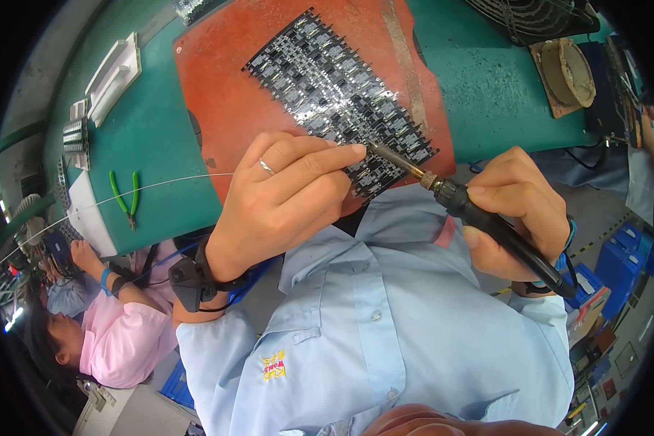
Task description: Solder electronic components onto a printed circuit board.
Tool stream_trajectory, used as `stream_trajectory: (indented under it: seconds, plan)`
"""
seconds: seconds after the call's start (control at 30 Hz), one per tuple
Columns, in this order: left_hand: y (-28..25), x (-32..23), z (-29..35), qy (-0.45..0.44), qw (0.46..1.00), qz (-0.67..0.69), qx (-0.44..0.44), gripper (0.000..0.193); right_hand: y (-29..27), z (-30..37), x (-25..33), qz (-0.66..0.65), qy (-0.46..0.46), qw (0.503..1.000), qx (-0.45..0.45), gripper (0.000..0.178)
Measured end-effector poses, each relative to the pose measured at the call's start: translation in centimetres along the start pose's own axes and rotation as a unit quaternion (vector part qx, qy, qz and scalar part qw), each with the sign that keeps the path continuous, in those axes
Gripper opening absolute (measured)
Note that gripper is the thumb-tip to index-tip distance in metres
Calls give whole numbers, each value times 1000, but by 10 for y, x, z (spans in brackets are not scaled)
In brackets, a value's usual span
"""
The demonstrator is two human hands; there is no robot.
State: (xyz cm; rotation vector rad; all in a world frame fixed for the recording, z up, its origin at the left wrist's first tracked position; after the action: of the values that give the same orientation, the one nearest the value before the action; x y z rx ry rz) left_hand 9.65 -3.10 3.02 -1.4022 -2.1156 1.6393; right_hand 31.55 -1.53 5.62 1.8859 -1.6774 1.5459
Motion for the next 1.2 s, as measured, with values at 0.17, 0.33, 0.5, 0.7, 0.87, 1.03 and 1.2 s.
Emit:
stream_trajectory:
  seconds: [0.17, 0.33, 0.5, 0.7, 0.87, 1.03, 1.2]
  plan:
    - [0, 0, 2, -3, 1000, -1, 3, 22, -8, 3, -3, -4, -33, 999, -43, 30]
    - [-2, -2, 5, -1, 1000, -8, 1, 22, -8, 10, -4, -31, -20, 997, -68, 33]
    - [-15, -3, 8, -17, 1000, -9, -11, 22, 14, 8, -17, 6, 46, 999, -18, 51]
    - [-47, 1, 31, -117, 988, -61, -84, 23, 50, -13, -14, 208, 7, 975, 74, 77]
    - [-54, 6, 44, -195, 972, -74, -111, 21, 57, -25, -24, 221, 17, 972, 85, 82]
    - [-50, 12, 35, -226, 963, -44, -137, 19, 48, -48, -35, 215, 22, 976, 36, 77]
    - [-46, 17, 16, -163, 980, -62, -90, 17, 33, -51, -35, 219, 3, 975, 38, 73]
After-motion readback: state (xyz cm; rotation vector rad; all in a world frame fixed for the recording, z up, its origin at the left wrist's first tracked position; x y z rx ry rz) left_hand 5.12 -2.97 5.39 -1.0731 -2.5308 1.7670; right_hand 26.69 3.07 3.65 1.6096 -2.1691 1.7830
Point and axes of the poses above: each hand's wrist, its own z-axis away from the middle knuckle, its own y-axis out of the palm, x = y × z, the point moved 6 cm from there along -z, towards the middle knuckle, and after that the axes turned 2 degrees about -y, right-handed, at the moved point
